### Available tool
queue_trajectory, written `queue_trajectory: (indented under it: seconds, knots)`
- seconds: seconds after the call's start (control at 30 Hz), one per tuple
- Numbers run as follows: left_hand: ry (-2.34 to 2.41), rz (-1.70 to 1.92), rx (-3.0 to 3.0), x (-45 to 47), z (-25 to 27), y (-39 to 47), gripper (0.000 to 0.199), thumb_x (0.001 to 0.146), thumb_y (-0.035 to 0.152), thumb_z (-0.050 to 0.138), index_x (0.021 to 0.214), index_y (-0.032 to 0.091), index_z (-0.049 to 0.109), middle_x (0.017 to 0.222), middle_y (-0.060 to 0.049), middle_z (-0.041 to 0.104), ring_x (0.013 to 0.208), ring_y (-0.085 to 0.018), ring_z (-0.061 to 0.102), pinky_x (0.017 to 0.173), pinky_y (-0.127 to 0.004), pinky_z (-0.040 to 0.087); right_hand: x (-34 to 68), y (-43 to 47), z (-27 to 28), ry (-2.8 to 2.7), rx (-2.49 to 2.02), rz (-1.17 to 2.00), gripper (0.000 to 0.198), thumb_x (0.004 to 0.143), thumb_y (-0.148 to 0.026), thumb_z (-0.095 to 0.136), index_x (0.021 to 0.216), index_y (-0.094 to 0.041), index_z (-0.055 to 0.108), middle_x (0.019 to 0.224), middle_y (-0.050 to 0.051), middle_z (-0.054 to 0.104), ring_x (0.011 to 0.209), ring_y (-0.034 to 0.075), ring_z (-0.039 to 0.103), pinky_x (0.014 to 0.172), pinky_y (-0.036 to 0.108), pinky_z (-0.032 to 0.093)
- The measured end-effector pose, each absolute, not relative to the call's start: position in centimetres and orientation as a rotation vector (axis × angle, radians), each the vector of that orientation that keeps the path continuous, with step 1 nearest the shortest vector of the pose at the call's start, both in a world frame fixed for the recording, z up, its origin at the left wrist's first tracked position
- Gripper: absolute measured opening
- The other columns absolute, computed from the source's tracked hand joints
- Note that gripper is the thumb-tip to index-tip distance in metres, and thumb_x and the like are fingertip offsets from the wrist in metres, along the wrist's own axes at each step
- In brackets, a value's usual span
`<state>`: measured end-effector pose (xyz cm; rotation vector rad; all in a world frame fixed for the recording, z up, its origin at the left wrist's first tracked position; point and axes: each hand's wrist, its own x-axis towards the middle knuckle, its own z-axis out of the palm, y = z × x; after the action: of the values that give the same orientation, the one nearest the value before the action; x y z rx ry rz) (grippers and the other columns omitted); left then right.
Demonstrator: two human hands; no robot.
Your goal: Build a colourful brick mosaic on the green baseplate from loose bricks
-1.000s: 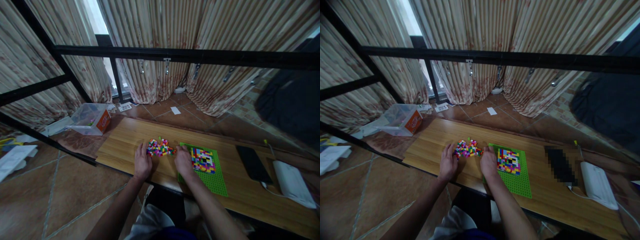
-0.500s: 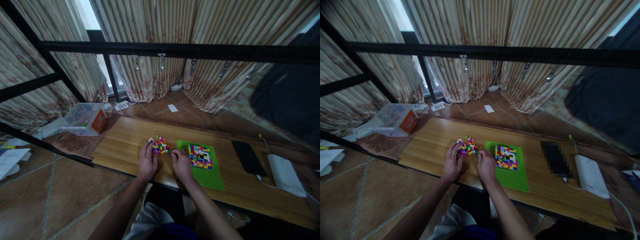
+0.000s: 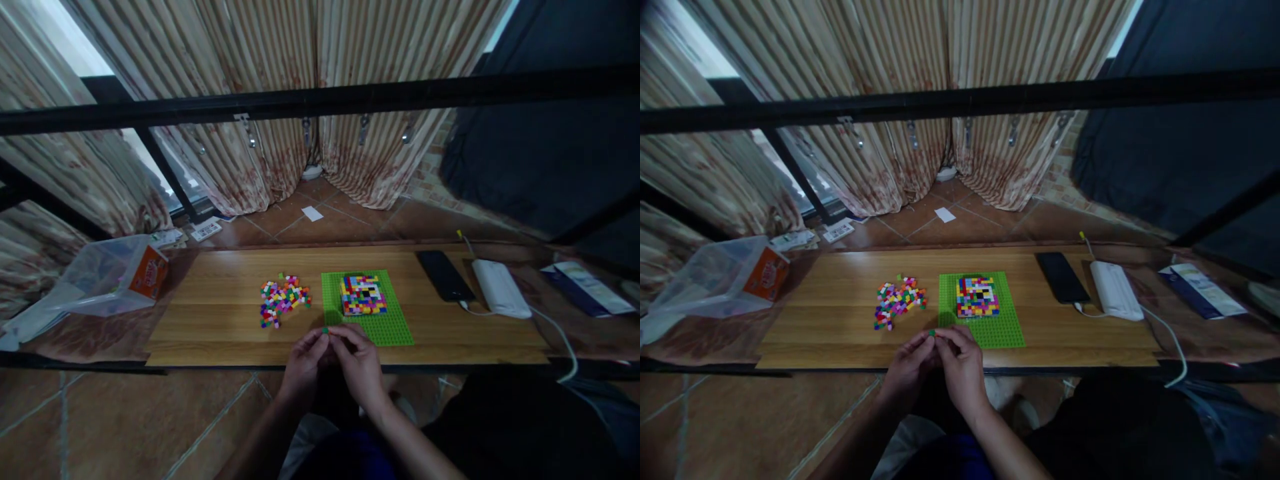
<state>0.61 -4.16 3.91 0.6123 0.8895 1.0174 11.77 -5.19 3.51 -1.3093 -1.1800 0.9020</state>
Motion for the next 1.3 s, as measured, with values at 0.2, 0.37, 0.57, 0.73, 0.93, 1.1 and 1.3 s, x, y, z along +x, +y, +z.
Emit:
queue_trajectory:
  seconds: [0.2, 0.37, 0.57, 0.73, 0.93, 1.1, 1.3]
  knots:
    - [1.029, 0.929, 0.587, 1.4, 4.6, -4.1, 0.029, 0.064, 0.033, 0.079, 0.08, 0.014, 0.066, 0.068, -0.001, 0.065, 0.06, -0.009, 0.059, 0.057, -0.02, 0.046, 13.4, -6.0, 3.6, -1.128, -1.278, 0.966, 0.017, 0.083, -0.029, 0.06, 0.092, -0.025, 0.074, 0.09, 0.004, 0.066, 0.087, 0.017, 0.062, 0.079, 0.03, 0.05]
    - [1.116, 0.876, 1.004, 2.1, 5.6, -3.9, 0.019, 0.073, 0.032, 0.069, 0.076, 0.014, 0.063, 0.062, 0.002, 0.061, 0.058, -0.01, 0.055, 0.057, -0.02, 0.045, 14.7, -6.1, 4.4, -1.068, -1.301, 1.046, 0.02, 0.081, -0.035, 0.063, 0.093, -0.022, 0.073, 0.089, 0.005, 0.069, 0.084, 0.018, 0.063, 0.073, 0.03, 0.051]
    - [1.213, 0.738, 1.538, 1.8, 6.6, -3.8, 0.012, 0.082, 0.026, 0.056, 0.078, 0.018, 0.063, 0.071, 0.001, 0.061, 0.067, -0.012, 0.056, 0.063, -0.022, 0.043, 15.1, -6.2, 4.4, -0.906, -1.245, 1.156, 0.02, 0.072, -0.038, 0.07, 0.079, -0.019, 0.072, 0.075, 0.003, 0.07, 0.069, 0.016, 0.062, 0.066, 0.027, 0.049]
    - [1.188, 0.659, 1.746, 1.6, 6.5, -3.7, 0.015, 0.085, 0.026, 0.052, 0.077, 0.021, 0.064, 0.07, 0.001, 0.061, 0.067, -0.014, 0.056, 0.061, -0.022, 0.041, 15.2, -6.8, 4.1, -0.743, -1.203, 1.254, 0.026, 0.066, -0.043, 0.075, 0.072, -0.018, 0.071, 0.063, 0.0, 0.065, 0.057, 0.012, 0.055, 0.056, 0.025, 0.045]
    - [1.114, 0.624, 1.813, 1.5, 5.8, -3.5, 0.015, 0.084, 0.024, 0.052, 0.077, 0.021, 0.066, 0.073, 0.0, 0.066, 0.07, -0.015, 0.06, 0.064, -0.022, 0.043, 15.7, -6.8, 3.9, -0.649, -1.174, 1.348, 0.035, 0.065, -0.051, 0.074, 0.064, -0.016, 0.069, 0.052, -0.001, 0.056, 0.05, 0.011, 0.047, 0.05, 0.025, 0.039]
    - [1.283, 0.748, 1.814, 0.3, 4.8, -2.4, 0.013, 0.085, 0.026, 0.053, 0.081, 0.02, 0.064, 0.076, 0.0, 0.065, 0.07, -0.015, 0.06, 0.065, -0.023, 0.044, 17.8, -5.1, 3.0, -0.559, -1.353, 1.127, 0.037, 0.063, -0.049, 0.075, 0.08, -0.016, 0.072, 0.055, -0.001, 0.06, 0.049, 0.012, 0.05, 0.051, 0.026, 0.04]
    - [1.328, 0.814, 1.858, -1.1, 3.5, -1.0, 0.014, 0.086, 0.028, 0.051, 0.081, 0.019, 0.06, 0.077, -0.001, 0.062, 0.073, -0.015, 0.06, 0.068, -0.025, 0.045, 19.8, -3.1, 2.3, -0.823, -1.545, 0.717, 0.03, 0.073, -0.044, 0.066, 0.084, -0.017, 0.074, 0.086, 0.008, 0.073, 0.08, 0.022, 0.065, 0.077, 0.037, 0.049]
